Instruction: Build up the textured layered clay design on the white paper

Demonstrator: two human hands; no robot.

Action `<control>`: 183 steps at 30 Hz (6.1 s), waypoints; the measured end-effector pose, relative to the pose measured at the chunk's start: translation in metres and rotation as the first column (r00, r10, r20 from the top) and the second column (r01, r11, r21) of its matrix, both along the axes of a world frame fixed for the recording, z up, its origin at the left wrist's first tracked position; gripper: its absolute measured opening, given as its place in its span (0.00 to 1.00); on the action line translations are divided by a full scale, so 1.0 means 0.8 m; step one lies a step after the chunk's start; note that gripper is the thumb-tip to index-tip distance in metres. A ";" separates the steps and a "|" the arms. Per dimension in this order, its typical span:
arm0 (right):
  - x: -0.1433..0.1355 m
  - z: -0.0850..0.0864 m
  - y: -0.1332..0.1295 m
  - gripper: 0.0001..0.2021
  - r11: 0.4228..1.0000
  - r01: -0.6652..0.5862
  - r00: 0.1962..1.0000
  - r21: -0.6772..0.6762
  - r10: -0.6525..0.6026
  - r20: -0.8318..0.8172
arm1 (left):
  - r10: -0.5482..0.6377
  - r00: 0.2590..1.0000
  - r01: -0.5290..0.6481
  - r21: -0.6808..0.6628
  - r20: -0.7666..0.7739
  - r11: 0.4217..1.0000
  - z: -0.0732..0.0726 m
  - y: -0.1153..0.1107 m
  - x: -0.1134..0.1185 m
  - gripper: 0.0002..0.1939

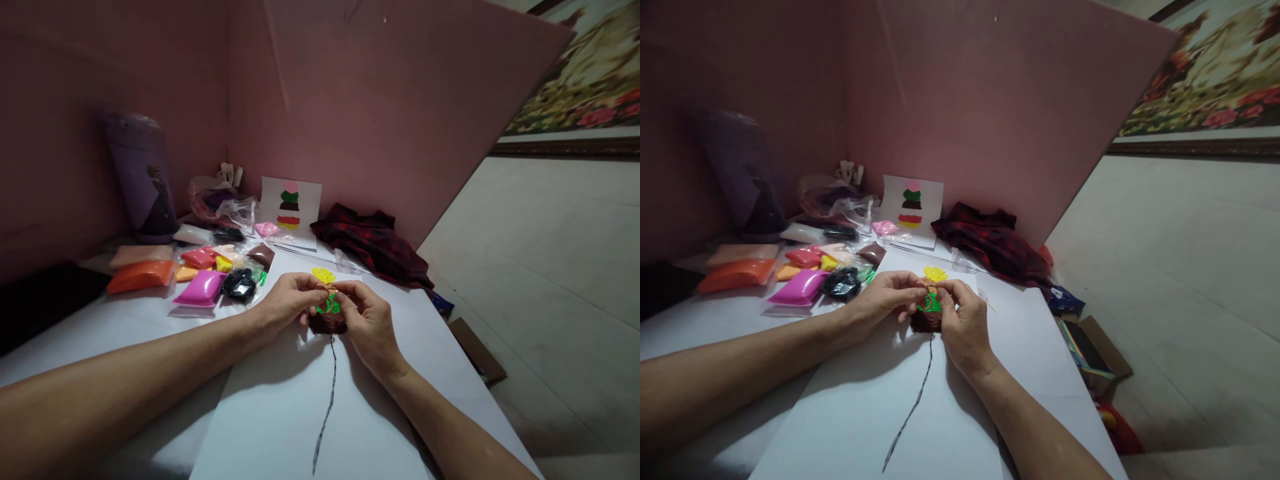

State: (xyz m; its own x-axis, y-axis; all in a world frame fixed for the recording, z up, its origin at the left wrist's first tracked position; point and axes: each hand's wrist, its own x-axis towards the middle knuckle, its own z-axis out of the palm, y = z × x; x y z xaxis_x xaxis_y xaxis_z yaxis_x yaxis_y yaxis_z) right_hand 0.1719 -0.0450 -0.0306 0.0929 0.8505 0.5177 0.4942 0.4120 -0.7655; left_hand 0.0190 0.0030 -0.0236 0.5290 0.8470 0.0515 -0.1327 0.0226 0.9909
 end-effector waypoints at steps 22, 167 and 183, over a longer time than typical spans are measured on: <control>-0.003 0.004 -0.002 0.07 0.999 -0.018 1.000 -0.036 0.018 0.005 | 0.018 1.000 -0.017 -0.047 0.019 0.999 0.006 -0.003 0.000 0.12; -0.003 0.000 0.000 0.10 0.988 -0.055 0.997 -0.142 0.062 0.043 | 0.014 0.998 -0.008 0.083 -0.066 0.997 -0.002 0.004 0.002 0.15; -0.003 0.000 0.000 0.09 0.990 -0.035 0.999 -0.133 0.040 0.033 | 0.063 0.993 -0.057 0.060 -0.097 0.997 0.005 0.000 0.001 0.11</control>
